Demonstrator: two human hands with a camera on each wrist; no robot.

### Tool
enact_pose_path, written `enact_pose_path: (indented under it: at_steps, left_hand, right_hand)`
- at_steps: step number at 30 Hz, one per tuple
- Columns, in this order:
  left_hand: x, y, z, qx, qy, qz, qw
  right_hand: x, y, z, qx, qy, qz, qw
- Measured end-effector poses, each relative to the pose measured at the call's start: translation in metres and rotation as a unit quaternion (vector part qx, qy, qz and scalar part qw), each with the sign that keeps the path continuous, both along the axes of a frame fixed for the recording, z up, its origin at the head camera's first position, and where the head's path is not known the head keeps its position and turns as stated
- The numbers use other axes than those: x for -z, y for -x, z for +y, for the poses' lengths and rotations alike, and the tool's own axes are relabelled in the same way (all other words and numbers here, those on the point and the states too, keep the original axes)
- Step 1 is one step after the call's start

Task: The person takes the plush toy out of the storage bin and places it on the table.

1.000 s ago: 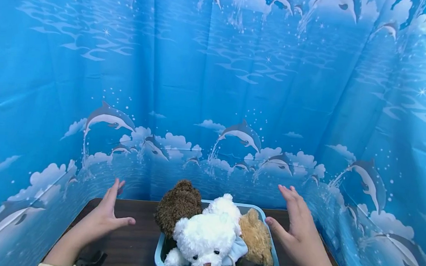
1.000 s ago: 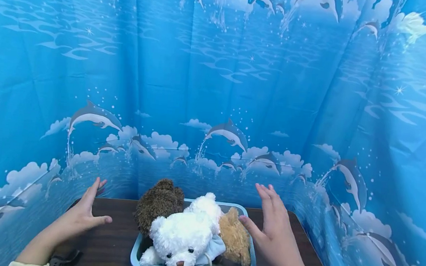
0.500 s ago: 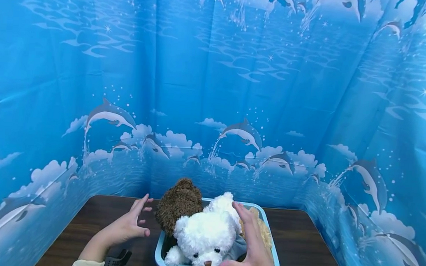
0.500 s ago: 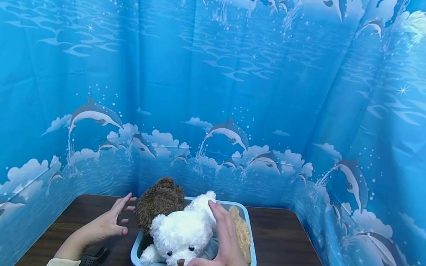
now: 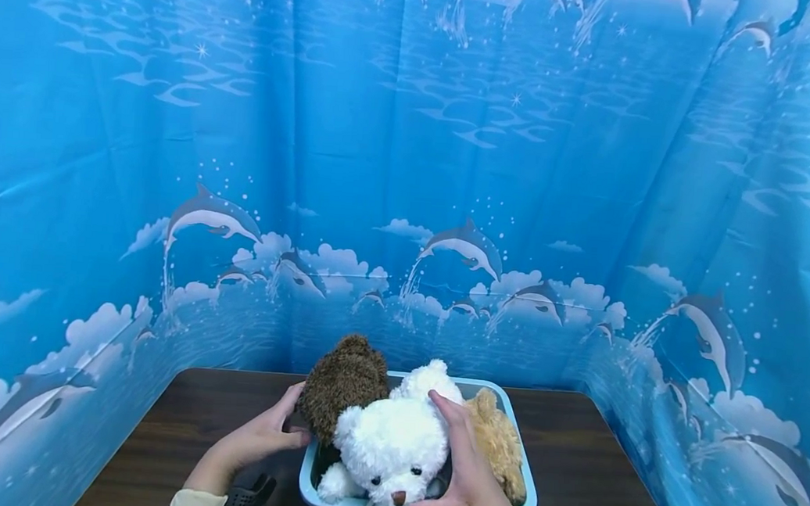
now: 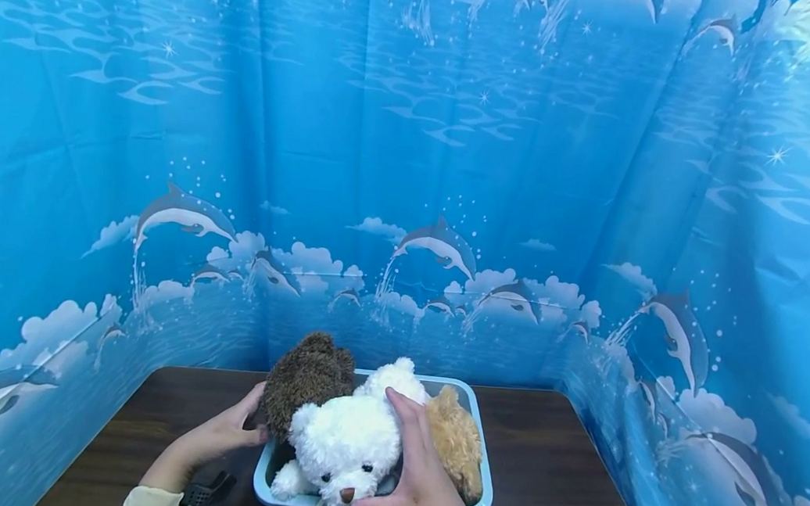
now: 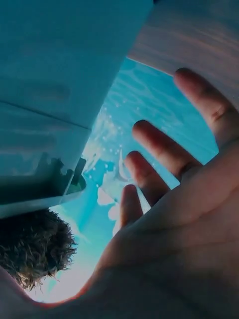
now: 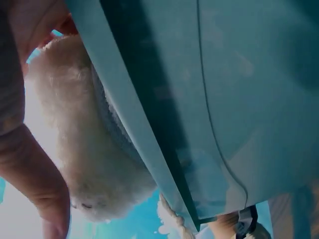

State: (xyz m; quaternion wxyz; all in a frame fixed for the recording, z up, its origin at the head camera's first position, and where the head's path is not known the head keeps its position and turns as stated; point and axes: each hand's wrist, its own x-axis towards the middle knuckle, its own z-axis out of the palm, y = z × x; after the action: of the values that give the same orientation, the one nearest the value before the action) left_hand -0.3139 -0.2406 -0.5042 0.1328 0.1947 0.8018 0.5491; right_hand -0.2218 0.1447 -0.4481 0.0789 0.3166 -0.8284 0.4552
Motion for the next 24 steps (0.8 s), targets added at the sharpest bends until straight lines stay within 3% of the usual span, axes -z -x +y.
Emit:
enact_pose_path:
  at_steps: [10, 18, 24]
  left_hand:
    - [-0.002, -0.008, 0.015, 0.025, -0.085, -0.012, 0.996]
    - [-0.001, -0.008, 0.022, 0.009, -0.105, -0.023, 0.9942]
    - [0.002, -0.008, 0.024, 0.001, -0.12, -0.031, 0.9923]
  right_hand:
    - [0.005, 0.003, -0.003, 0.018, -0.078, -0.063, 0.995]
    - [-0.001, 0.007, -0.008, 0.037, -0.018, -0.146, 0.988]
    - [-0.002, 0.006, -0.008, 0.032, -0.007, -0.158, 0.987]
